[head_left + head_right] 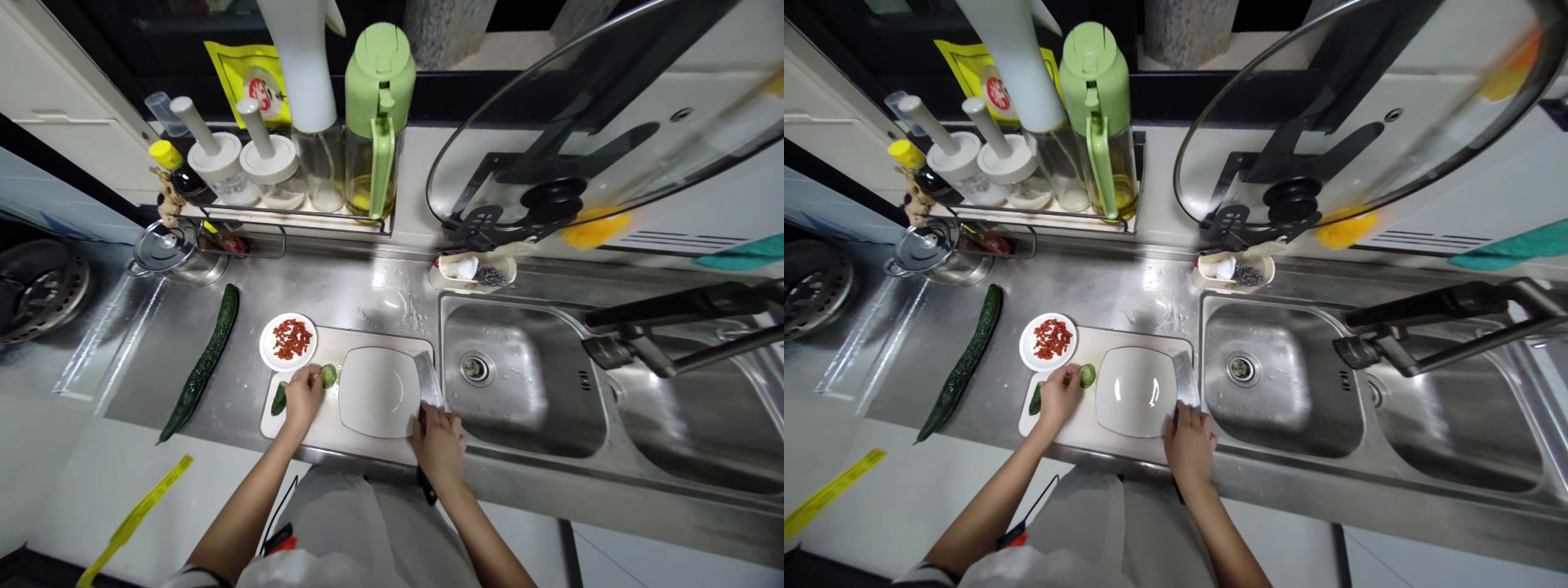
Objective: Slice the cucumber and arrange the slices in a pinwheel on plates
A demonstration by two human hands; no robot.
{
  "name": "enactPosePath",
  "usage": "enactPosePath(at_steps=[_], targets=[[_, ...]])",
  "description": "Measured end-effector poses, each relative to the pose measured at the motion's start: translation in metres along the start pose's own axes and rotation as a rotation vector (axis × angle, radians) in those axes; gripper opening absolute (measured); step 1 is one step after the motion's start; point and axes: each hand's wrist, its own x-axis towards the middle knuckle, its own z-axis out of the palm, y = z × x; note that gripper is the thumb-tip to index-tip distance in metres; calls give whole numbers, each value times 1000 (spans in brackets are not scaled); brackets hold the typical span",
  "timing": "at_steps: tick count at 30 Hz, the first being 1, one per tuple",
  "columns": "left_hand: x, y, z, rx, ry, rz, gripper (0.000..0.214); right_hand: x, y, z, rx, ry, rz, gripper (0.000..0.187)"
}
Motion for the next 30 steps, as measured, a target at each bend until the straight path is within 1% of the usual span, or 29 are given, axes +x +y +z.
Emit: enactPosePath(at_steps=[3,5,8,11,13,14,16,19,22,24,26,28,30], targets=[[0,6,-6,-83,-45,-62,16,1,2,1,29,75,-29,33],[-2,13,-11,-166,-94,-73,17,5,2,2,91,129,-90,31],[-5,26,-16,-279,-215,-24,21,14,-4,1,271,181,-280,29],[-11,45,-17,-337,-359,9,21,26,-19,-3,466,190,-494,29],[-15,57,-15,-351,-445,24,20,33,-32,-7,540,179,-580,31],[-17,63,-13,-356,-483,35,20,37,-38,-9,567,169,-608,31],[-20,72,-8,-379,-538,48,19,41,-47,-13,613,128,-617,28],[-22,79,1,-443,-575,-3,19,43,-51,-17,659,60,-558,17],[-23,82,7,-560,-548,-136,25,42,-48,-21,672,29,-504,16],[-24,83,9,-626,-551,-301,32,41,-45,-24,661,39,-496,17],[-24,85,9,-654,-634,-529,39,40,-43,-27,629,57,-520,19],[-24,88,8,-690,-770,-757,44,39,-41,-30,574,73,-564,21],[-23,91,7,-770,-891,-942,43,36,-40,-32,507,82,-600,21]])
